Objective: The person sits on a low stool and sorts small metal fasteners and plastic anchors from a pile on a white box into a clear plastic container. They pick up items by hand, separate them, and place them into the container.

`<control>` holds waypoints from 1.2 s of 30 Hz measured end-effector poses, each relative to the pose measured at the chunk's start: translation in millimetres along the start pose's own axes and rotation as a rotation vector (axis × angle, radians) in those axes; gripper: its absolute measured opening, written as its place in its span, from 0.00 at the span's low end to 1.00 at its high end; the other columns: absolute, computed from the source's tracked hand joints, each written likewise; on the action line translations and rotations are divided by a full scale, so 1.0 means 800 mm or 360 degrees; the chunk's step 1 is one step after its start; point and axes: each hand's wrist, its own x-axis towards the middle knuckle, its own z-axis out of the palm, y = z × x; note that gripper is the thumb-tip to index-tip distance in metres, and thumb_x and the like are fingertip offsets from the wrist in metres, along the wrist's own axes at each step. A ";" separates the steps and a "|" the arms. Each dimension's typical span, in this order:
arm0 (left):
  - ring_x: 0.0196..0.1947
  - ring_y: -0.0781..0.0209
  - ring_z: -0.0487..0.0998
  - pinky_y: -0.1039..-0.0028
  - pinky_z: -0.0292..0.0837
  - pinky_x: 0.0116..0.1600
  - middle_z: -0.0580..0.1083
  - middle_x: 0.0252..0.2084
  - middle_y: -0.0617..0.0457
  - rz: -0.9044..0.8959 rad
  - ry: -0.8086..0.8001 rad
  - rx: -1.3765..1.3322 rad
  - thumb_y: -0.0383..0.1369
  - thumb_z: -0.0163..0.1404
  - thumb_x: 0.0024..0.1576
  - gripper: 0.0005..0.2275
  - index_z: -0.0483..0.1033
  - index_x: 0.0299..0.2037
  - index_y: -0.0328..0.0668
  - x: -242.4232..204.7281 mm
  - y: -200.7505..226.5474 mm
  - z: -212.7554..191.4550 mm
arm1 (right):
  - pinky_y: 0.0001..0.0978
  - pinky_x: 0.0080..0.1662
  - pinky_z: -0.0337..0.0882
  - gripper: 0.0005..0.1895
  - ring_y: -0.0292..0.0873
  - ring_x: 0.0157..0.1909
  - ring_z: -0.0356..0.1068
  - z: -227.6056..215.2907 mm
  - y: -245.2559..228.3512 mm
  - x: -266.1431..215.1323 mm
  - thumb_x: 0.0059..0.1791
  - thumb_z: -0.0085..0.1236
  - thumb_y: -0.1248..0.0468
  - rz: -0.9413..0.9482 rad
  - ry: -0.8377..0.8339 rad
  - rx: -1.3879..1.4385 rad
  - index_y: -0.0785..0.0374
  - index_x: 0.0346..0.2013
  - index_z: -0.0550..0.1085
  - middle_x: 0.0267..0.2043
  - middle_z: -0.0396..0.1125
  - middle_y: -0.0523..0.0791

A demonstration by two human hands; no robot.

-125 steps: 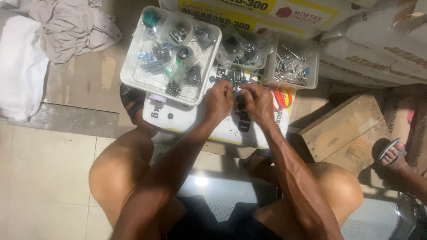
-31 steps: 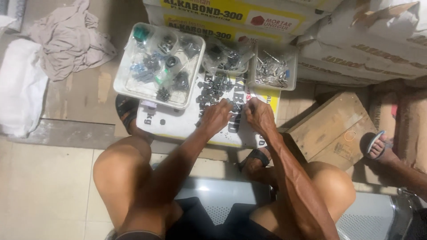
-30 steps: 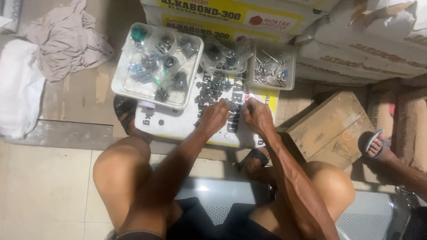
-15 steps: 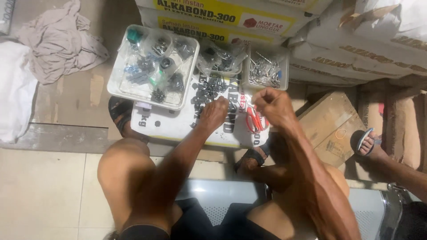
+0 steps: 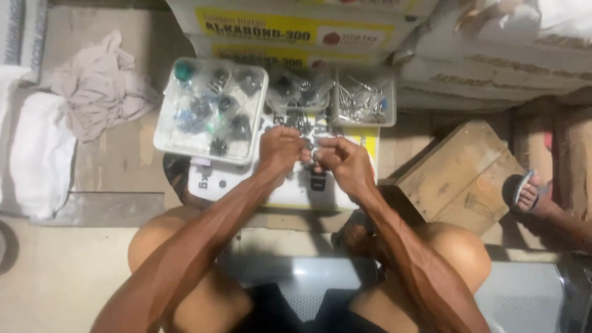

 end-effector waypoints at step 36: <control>0.24 0.68 0.76 0.79 0.75 0.26 0.72 0.28 0.51 0.0231 0.0190 -0.0128 0.24 0.44 0.61 0.08 0.75 0.45 0.34 0.054 -0.068 0.006 | 0.33 0.37 0.75 0.07 0.41 0.29 0.77 0.045 0.029 0.039 0.50 0.62 0.70 -0.0233 0.0078 -0.0632 0.60 0.42 0.83 0.25 0.76 0.49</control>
